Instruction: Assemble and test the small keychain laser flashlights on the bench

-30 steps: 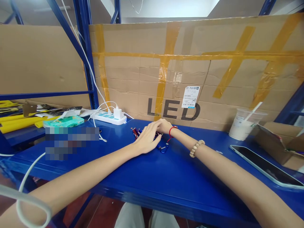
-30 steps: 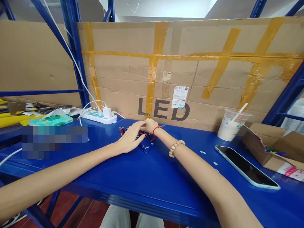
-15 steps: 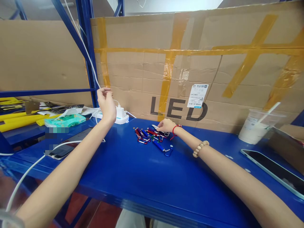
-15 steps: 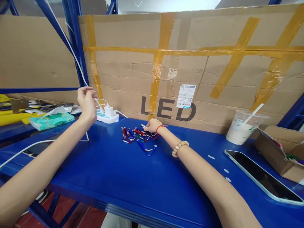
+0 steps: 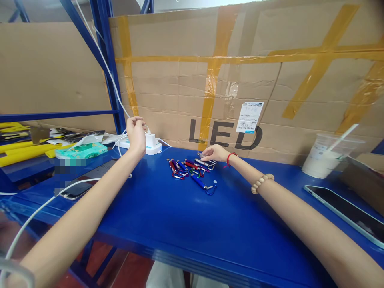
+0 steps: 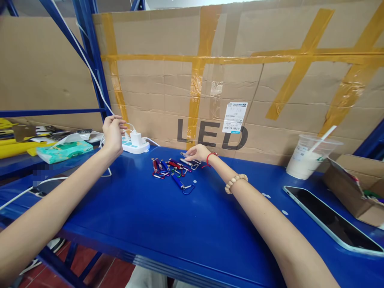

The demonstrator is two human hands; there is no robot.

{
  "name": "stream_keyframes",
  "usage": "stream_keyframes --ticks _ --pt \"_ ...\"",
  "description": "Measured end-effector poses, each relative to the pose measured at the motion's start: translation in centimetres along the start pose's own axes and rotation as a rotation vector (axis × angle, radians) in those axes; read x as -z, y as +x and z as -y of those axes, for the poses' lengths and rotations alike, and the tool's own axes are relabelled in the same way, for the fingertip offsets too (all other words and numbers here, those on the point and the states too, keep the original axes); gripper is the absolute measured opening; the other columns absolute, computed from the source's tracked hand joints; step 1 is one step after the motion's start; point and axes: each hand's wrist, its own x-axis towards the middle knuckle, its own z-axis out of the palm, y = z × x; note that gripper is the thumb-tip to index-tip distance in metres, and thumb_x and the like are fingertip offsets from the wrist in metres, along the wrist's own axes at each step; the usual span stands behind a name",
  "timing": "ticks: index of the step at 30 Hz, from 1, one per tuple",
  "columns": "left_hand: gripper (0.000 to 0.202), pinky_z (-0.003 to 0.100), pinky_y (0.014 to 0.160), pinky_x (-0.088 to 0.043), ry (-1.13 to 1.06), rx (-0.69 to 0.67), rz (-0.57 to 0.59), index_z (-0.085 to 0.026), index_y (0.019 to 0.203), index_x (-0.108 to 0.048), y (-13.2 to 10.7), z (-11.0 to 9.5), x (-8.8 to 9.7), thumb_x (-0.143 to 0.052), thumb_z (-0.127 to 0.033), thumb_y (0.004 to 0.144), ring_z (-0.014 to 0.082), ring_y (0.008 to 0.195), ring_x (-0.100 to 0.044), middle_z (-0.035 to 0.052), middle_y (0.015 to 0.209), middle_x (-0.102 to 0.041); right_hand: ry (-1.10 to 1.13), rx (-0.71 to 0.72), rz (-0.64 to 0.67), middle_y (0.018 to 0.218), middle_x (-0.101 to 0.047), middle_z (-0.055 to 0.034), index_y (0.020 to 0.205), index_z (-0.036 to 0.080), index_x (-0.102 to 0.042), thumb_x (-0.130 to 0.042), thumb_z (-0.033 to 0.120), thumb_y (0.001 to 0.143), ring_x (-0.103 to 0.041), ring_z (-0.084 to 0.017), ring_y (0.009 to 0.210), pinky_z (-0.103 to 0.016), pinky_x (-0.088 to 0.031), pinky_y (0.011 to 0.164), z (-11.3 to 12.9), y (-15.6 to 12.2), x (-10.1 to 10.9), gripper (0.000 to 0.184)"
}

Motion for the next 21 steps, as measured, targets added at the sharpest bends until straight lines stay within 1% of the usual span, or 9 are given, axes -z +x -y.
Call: stream_keyframes --ticks 2,4,9,13,15,18,20,21 --pt "0.013 0.019 0.053 -0.037 -0.009 0.012 0.015 -0.019 0.073 -0.048 -0.2 0.0 -0.1 -0.043 -0.007 0.070 0.0075 0.055 -0.046 -0.0031 0.070 -0.050 0.029 0.020 -0.019 0.090 -0.072 -0.0034 0.092 0.015 -0.072 -0.073 0.024 0.066 -0.066 -0.017 0.085 -0.021 -0.053 0.075 -0.3 0.0 0.3 0.027" --pt "0.013 0.019 0.054 -0.037 -0.006 0.010 0.039 -0.019 0.072 -0.049 -0.4 0.0 -0.2 -0.044 -0.007 0.069 0.0073 0.055 -0.046 -0.0030 0.070 -0.050 0.043 0.027 -0.032 0.090 -0.073 -0.0038 0.090 0.015 -0.072 -0.073 0.022 0.065 -0.067 -0.018 0.086 -0.022 -0.053 0.077 -0.5 0.1 0.5 0.026" --pt "0.014 0.019 0.057 -0.038 -0.005 -0.005 0.078 -0.019 0.072 -0.050 -0.7 0.2 -0.3 -0.045 -0.007 0.068 0.0088 0.059 -0.047 -0.0027 0.071 -0.050 0.026 0.027 -0.034 0.086 -0.073 -0.0026 0.082 0.016 -0.073 -0.076 0.023 0.061 -0.067 -0.018 0.083 -0.023 -0.054 0.076 -1.1 0.1 0.4 0.023" --pt "0.014 0.021 0.059 -0.039 0.009 0.008 0.079 -0.018 0.071 -0.050 -1.0 0.1 -0.5 -0.045 -0.006 0.067 0.0097 0.060 -0.047 -0.0021 0.070 -0.050 -0.035 0.008 -0.028 0.085 -0.073 -0.0026 0.082 0.018 -0.073 -0.076 0.023 0.062 -0.067 -0.018 0.082 -0.024 -0.053 0.074 -1.1 0.0 0.4 0.022" --pt "0.013 0.021 0.059 -0.039 0.024 0.014 0.086 -0.018 0.071 -0.051 -1.2 0.0 -0.6 -0.046 -0.007 0.067 0.0102 0.061 -0.047 -0.0018 0.070 -0.050 -0.074 -0.005 -0.034 0.085 -0.073 -0.0029 0.084 0.019 -0.073 -0.074 0.027 0.064 -0.066 -0.019 0.082 -0.025 -0.052 0.072 -0.8 -0.1 0.4 0.021" --pt "0.012 0.022 0.060 -0.039 0.039 0.025 0.108 -0.018 0.071 -0.051 -1.6 0.0 -0.7 -0.047 -0.007 0.066 0.0112 0.063 -0.048 -0.0013 0.070 -0.050 -0.130 -0.021 -0.075 0.089 -0.072 -0.0044 0.085 0.020 -0.072 -0.071 0.041 0.066 -0.064 -0.022 0.087 -0.029 -0.050 0.072 -0.2 -0.2 0.2 0.028" --pt "0.012 0.022 0.062 -0.039 0.049 0.033 0.120 -0.018 0.071 -0.051 -1.8 0.0 -0.8 -0.047 -0.008 0.066 0.0117 0.064 -0.048 -0.0009 0.071 -0.050 -0.151 -0.026 -0.079 0.087 -0.071 -0.0063 0.080 0.019 -0.073 -0.071 0.048 0.063 -0.063 -0.024 0.086 -0.030 -0.049 0.070 0.2 -0.2 0.0 0.034" --pt "0.012 0.022 0.063 -0.040 0.055 0.035 0.123 -0.018 0.071 -0.051 -1.8 0.0 -0.8 -0.047 -0.008 0.066 0.0120 0.065 -0.049 -0.0007 0.071 -0.050 -0.152 -0.022 -0.057 0.083 -0.071 -0.0067 0.075 0.018 -0.072 -0.071 0.049 0.062 -0.064 -0.024 0.083 -0.030 -0.049 0.069 0.4 -0.2 -0.1 0.034"
